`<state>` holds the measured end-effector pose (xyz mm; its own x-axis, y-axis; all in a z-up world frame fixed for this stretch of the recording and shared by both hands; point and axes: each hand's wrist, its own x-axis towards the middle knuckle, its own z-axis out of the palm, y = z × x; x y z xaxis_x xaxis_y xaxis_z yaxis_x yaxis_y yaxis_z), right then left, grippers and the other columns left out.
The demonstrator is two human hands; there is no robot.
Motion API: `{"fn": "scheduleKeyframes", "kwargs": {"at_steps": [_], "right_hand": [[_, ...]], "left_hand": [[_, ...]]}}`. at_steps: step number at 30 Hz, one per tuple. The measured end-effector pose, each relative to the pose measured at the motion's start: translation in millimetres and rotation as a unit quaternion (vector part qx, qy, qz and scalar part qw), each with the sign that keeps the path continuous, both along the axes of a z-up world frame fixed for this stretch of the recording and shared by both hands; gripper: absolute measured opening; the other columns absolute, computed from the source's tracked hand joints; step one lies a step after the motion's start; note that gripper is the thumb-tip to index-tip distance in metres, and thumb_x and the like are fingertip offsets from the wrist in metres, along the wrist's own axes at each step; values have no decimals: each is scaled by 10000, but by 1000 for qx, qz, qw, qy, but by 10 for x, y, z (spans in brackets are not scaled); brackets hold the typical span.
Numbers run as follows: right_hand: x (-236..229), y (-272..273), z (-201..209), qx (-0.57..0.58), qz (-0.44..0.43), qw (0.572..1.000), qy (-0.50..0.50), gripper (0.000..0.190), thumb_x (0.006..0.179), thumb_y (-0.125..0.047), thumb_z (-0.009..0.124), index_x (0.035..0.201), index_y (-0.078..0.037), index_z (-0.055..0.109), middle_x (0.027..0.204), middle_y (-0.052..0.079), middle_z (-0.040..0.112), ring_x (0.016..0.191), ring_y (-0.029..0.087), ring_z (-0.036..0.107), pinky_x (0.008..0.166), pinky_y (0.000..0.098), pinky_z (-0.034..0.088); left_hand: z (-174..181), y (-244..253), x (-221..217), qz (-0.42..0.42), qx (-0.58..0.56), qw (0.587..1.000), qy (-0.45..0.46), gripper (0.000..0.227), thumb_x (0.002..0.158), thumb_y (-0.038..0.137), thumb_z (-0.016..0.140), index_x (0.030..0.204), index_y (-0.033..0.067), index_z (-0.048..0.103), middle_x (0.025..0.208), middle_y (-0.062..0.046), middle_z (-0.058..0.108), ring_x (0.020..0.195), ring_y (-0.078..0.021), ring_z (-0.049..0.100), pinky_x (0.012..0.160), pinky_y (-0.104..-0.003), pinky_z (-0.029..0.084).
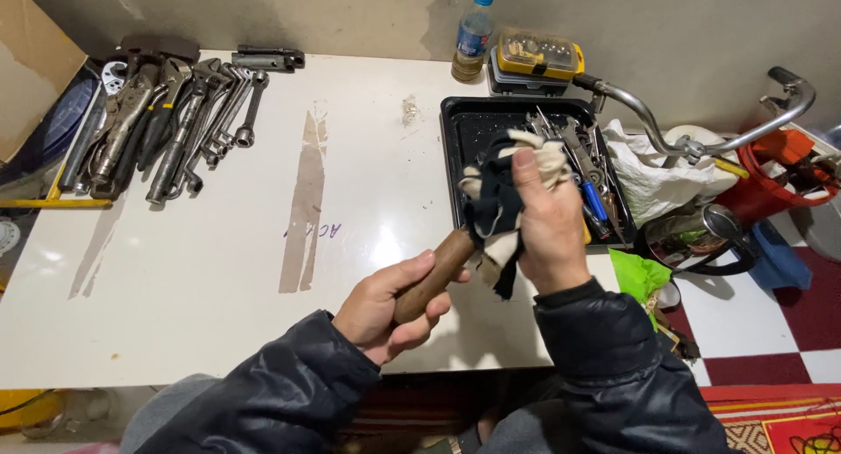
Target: The person wipes a long metal tool with a wooden handle using a striped cloth. They then use a small blue-handled tool to scrape the metal shaft of the tool while holding it with the cloth.
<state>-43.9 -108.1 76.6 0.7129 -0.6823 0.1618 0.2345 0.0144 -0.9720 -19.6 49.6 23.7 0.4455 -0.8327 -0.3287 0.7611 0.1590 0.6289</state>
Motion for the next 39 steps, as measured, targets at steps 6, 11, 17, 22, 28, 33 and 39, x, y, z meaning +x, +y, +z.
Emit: {"fn": "scheduleKeyframes", "kwargs": {"at_steps": [6,11,17,22,28,33,39], "right_hand": [[100,-557,-323,86,-91,992,-3,380,913,-414,745,937,-56,620,785,143,714,644,180,745,594,330,675],[87,-138,-219,27,-146,985,81,445,939,-474,654,1014,-36,666,857,140,724,771,150,710,755,360,635],[96,-383,-616,15,-98,989,107,421,933,-393,707,1081,1,674,839,176,702,739,223,727,605,431,637],[119,-313,-254,41,-87,993,68,293,896,-285,756,1049,-41,704,844,134,719,740,174,714,669,377,664],[70,-759,-230,216,-151,962,-71,307,883,-272,766,1054,-25,697,941,211,770,803,299,797,726,490,691],[-53,-750,-152,298,26,954,4,558,998,-489,408,1310,-69,604,1205,208,691,1031,313,666,783,446,568],[-216,-111,-271,146,297,944,5,631,885,-428,666,1323,10,543,1174,272,710,1058,352,716,942,452,600]], "left_hand": [[-77,12,-54,-2,24,998,-57,439,969,297,546,1151,-91,641,611,-116,506,272,-71,371,266,-175,291],[-279,-66,-58,52,144,948,-280,451,881,300,728,1197,-21,721,636,-185,645,336,-174,572,296,-246,421],[-373,-80,40,76,171,941,-282,410,891,345,698,1137,21,748,649,-186,647,324,-177,518,293,-254,371],[56,-18,26,23,110,990,-90,408,955,318,559,997,-79,641,649,-147,521,285,-91,359,284,-224,241],[114,73,53,-4,53,998,-29,434,965,320,510,1043,-87,638,554,-102,456,239,-61,303,258,-186,236],[-46,72,99,3,76,997,0,475,957,318,502,1252,-37,616,764,-160,556,457,-112,432,264,-184,252],[-172,-54,61,-58,48,997,30,436,1016,440,461,1115,42,609,757,-165,599,334,-157,385,311,-234,271]]}}
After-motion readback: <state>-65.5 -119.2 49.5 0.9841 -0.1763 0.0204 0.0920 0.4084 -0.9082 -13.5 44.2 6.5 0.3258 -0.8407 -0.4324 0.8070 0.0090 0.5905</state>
